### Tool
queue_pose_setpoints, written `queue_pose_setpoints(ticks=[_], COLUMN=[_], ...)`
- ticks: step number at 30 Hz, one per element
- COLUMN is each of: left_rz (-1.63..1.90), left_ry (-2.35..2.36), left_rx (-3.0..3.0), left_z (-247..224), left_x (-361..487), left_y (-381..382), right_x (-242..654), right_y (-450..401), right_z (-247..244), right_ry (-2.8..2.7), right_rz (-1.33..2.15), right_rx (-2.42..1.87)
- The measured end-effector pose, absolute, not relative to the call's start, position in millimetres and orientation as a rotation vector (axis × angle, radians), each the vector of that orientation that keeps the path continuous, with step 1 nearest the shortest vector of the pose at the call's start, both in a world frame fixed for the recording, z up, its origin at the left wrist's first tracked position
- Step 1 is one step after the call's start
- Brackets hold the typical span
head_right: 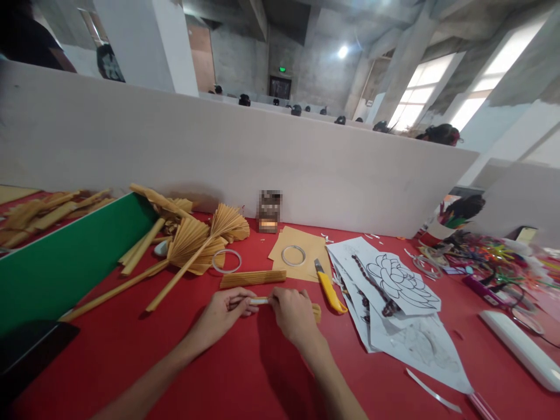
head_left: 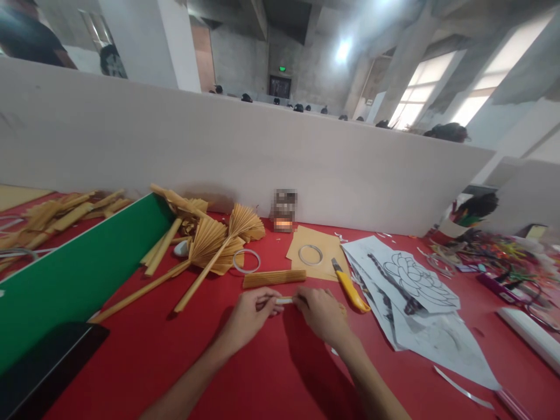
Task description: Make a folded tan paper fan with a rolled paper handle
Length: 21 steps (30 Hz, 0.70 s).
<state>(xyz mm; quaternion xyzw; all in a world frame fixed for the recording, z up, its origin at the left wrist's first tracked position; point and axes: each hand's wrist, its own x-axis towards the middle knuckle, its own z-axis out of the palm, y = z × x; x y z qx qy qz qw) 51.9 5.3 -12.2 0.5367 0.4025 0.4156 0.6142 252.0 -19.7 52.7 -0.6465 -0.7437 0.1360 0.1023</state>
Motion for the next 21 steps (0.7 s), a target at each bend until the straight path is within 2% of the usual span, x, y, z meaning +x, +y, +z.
queue_pose_setpoints(ticks=[9, 15, 17, 21], left_rz=[0.941, 1.120, 0.927, 0.782], left_ry=[1.010, 1.208, 1.195, 1.091], left_rx=[1.418, 2.133, 2.388, 2.484], left_z=[-16.6, 21.5, 39.1, 50.1], left_x=[48.7, 59.8, 79.7, 139.8], left_y=[3.3, 23.3, 45.5, 92.4], right_x=[247.3, 241.1, 239.1, 238.1], right_y=[-20.0, -24.0, -24.5, -21.0], right_z=[15.1, 10.1, 8.5, 2.5], right_ry=[-2.332, -2.423, -2.471, -2.491], right_rz=[0.027, -0.083, -0.098, -0.097], right_rx=[-1.633, -1.473, -1.409, -1.315])
